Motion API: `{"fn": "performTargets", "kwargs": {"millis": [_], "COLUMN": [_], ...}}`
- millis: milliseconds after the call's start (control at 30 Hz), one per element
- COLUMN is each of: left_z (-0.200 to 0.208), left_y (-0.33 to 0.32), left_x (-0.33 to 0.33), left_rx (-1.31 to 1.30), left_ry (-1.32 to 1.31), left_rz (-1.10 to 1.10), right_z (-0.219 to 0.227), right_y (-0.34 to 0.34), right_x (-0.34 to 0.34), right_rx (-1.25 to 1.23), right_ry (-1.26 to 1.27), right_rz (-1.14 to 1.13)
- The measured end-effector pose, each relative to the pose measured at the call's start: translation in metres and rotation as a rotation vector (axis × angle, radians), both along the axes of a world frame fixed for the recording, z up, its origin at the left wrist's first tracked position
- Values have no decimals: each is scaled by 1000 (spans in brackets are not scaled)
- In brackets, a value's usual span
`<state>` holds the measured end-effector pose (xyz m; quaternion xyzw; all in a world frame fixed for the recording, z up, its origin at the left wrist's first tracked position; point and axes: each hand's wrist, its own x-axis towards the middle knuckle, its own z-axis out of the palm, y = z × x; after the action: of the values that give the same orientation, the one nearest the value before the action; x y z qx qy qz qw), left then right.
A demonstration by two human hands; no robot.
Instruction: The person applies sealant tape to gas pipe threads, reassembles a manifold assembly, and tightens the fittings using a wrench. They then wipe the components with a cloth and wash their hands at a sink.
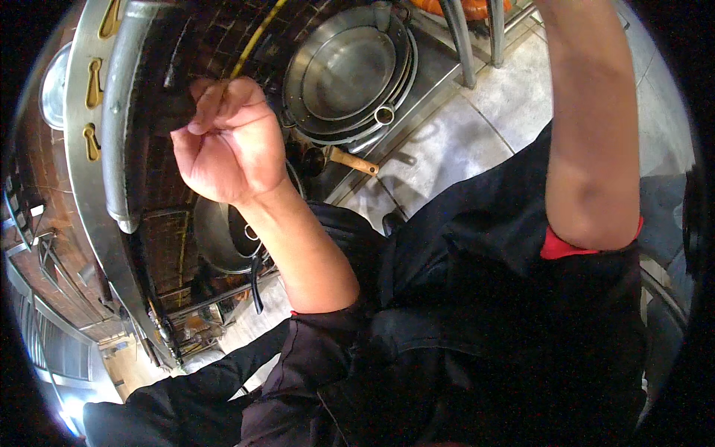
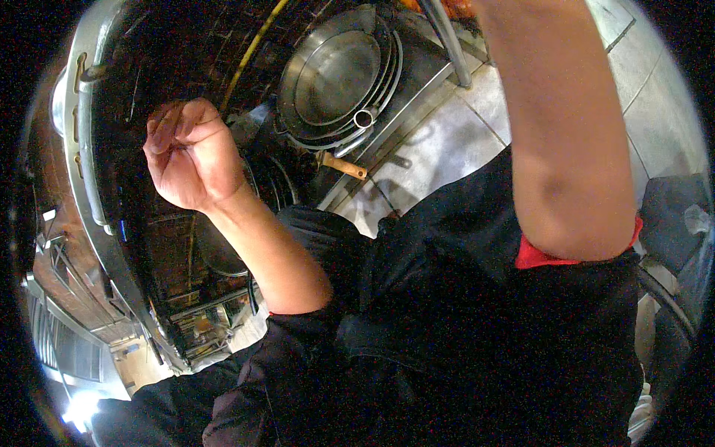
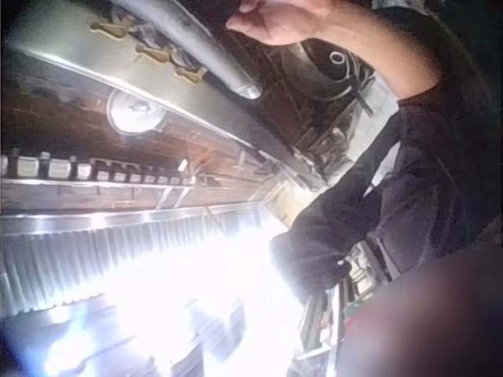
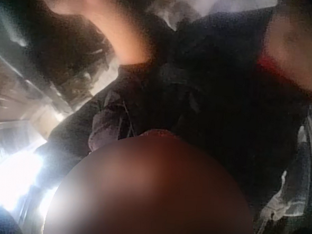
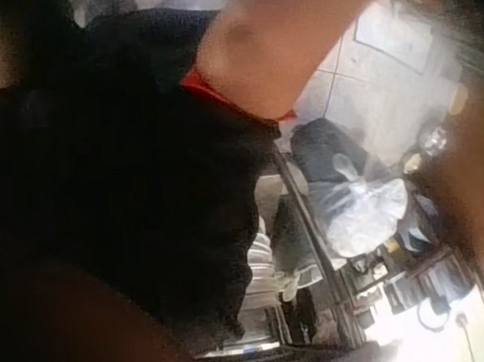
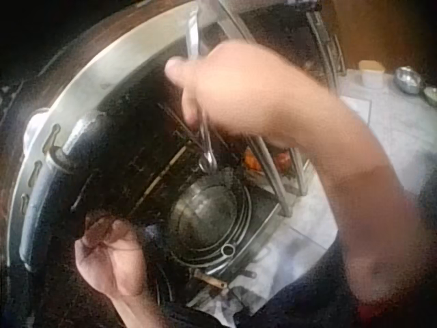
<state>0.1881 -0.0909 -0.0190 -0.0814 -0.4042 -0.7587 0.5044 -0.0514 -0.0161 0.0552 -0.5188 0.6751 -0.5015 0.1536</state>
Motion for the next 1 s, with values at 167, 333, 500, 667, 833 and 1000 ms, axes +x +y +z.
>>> {"fn": "performTargets", "kwargs": {"millis": [167, 333, 500, 667, 833, 1000], "left_z": [1, 5, 14, 15, 16, 14], "left_y": [10, 16, 13, 18, 27, 31], "left_x": [-2, -2, -4, -10, -10, -8], "left_rx": [74, 162, 134, 147, 278, 34], "left_ry": [30, -68, -102, -109, -6, -304], "left_rz": [249, 318, 111, 336, 481, 611], "right_z": [-34, -80, -90, -83, -82, -79], "right_y": [-4, -24, -47, -52, -50, -43], "right_x": [-4, 13, 62, 79, 87, 93], "right_rx": [-239, -506, -772, -844, -836, -965], "right_ry": [-568, -953, -758, -800, -857, -876], "right_rz": [377, 695, 477, 255, 274, 316]}}
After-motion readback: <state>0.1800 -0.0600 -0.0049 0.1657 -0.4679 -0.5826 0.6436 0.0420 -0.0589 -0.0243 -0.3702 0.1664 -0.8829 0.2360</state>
